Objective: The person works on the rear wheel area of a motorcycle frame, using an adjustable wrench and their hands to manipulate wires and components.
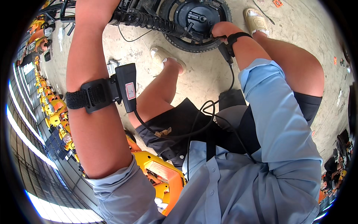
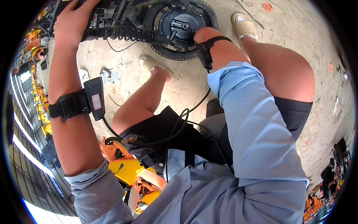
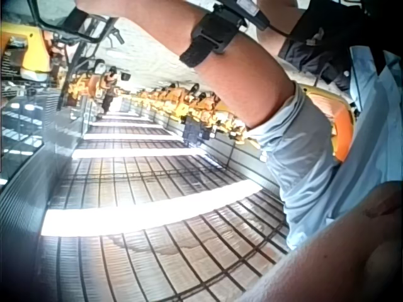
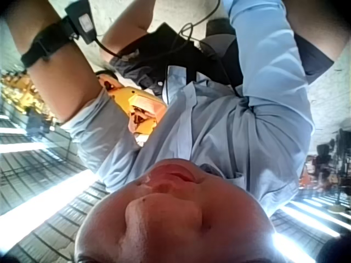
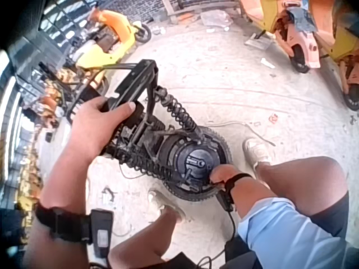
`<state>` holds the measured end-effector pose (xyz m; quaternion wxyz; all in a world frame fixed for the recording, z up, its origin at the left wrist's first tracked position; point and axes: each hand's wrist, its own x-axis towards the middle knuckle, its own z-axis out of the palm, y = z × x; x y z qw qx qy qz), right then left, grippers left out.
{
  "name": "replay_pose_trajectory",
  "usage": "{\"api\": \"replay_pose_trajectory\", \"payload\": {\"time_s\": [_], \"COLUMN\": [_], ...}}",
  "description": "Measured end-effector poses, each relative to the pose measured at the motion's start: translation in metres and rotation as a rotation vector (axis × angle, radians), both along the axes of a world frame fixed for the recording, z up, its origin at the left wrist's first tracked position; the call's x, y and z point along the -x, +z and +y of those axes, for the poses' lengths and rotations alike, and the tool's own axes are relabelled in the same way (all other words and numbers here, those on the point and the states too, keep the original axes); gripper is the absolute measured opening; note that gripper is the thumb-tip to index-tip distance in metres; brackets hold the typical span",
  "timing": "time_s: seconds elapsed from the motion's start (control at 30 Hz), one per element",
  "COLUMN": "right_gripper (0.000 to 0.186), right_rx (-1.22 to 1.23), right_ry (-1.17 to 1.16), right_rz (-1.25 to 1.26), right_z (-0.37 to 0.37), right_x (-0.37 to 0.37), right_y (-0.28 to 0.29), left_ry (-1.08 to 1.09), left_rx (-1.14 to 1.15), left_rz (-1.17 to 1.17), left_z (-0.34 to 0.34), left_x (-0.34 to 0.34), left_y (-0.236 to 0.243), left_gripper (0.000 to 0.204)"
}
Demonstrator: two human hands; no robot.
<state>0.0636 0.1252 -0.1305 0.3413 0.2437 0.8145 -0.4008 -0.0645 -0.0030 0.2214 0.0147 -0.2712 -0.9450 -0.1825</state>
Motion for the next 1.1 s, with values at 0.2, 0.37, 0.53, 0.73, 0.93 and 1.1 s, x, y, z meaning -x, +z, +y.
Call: {"api": "replay_pose_trajectory", "payload": {"time_s": [0.2,0.37,0.53,0.73,0.93,1.1], "right_gripper": [0.034,0.036,0.036,0.029,0.020,0.026], "right_rx": [-0.043,-0.024,0.014,0.015,0.085,-0.028], "right_ry": [-0.014,-0.059,-0.074,-0.127,-0.130,0.001], "right_rz": [-0.095,0.043,-0.032,-0.051,-0.140,-0.074], "right_z": [0.015,0.005,0.006,0.016,0.007,0.013], "right_x": [-0.016,-0.014,-0.012,-0.022,-0.002,-0.011], "right_y": [-0.016,-0.028,-0.039,-0.038,-0.019,-0.022], "left_ry": [-0.032,-0.102,-0.016,-0.088,-0.046,-0.139], "left_rx": [-0.075,-0.029,-0.034,-0.005,0.002,-0.045], "left_rz": [-0.083,-0.067,0.029,0.061,-0.021,-0.098], "left_z": [0.009,0.003,0.004,0.008,0.003,0.007], "left_x": [0.007,-0.008,0.000,-0.011,-0.012,-0.010], "left_y": [-0.026,0.001,-0.015,-0.021,0.003,-0.007], "left_gripper": [0.049,0.052,0.053,0.053,0.053,0.053]}}
